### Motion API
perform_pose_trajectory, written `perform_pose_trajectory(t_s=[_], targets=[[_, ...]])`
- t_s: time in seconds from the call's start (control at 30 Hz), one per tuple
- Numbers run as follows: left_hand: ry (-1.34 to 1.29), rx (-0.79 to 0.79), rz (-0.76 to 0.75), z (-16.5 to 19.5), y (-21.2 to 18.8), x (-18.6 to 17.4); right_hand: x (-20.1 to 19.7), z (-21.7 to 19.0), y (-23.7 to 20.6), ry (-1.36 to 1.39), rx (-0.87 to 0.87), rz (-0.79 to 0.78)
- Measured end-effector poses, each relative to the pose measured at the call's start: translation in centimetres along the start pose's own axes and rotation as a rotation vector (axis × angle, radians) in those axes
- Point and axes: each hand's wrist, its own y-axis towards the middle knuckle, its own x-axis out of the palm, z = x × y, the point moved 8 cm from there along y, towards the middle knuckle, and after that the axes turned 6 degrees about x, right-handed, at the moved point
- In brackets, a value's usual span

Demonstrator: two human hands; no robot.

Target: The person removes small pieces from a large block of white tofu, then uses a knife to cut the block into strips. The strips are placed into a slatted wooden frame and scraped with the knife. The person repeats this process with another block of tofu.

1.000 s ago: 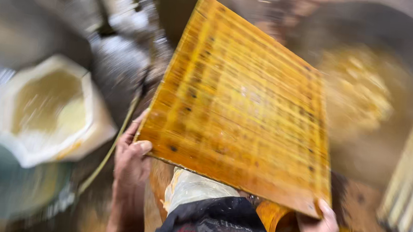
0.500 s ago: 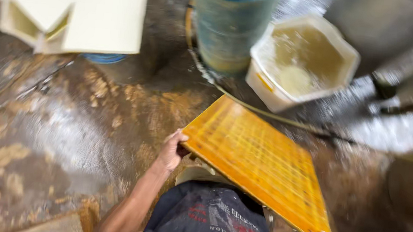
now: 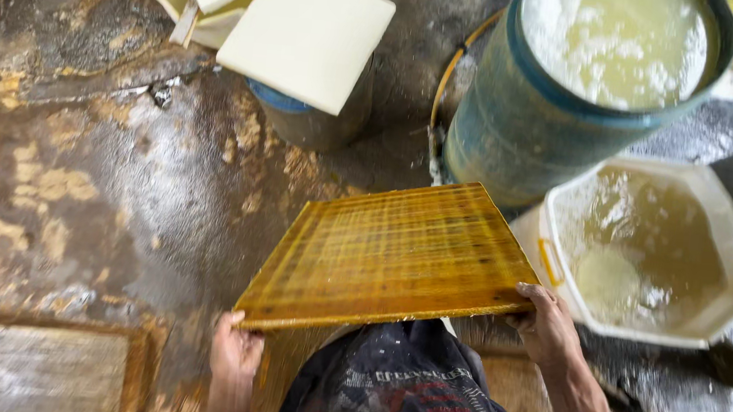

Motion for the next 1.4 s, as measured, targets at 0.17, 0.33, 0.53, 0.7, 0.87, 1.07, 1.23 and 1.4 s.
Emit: perform_pose_trajectory(t_s=[0.17,0.33,0.53,0.7,0.87,1.07,1.23,1.4], targets=[[-0.028,-0.037,-0.024,-10.4,13.2,7.5,8.5,-11.1,18.0,-0.18,0.006,-0.072],[0.012,-0.214,0.014,-18.2,23.4,21.1,17.5,-24.8,32.8,-0.414,-0.11,-0.161],[0.185,-0.344,-0.016,-22.4,39.7,38.3,24.1,-39.7,48.0,-0.482,-0.146,-0.145],[0.245,-0.421,-0.143,-24.8,58.8,54.2,28.8,-50.5,64.8,-0.403,-0.206,-0.125],[0.369,-0.55,-0.378,-26.3,70.3,73.9,29.4,-62.5,73.7,-0.316,-0.214,0.012],[0.251,-0.496,-0.245,-28.4,78.8,90.9,21.5,-69.9,82.3,-0.112,-0.198,0.165],[0.143,-0.404,-0.269,-35.1,91.9,105.0,15.4,-74.3,100.1,0.005,-0.129,0.164],[0.182,-0.381,-0.22,-42.3,101.1,119.1,13.4,-83.0,116.4,0.054,0.063,0.212]])
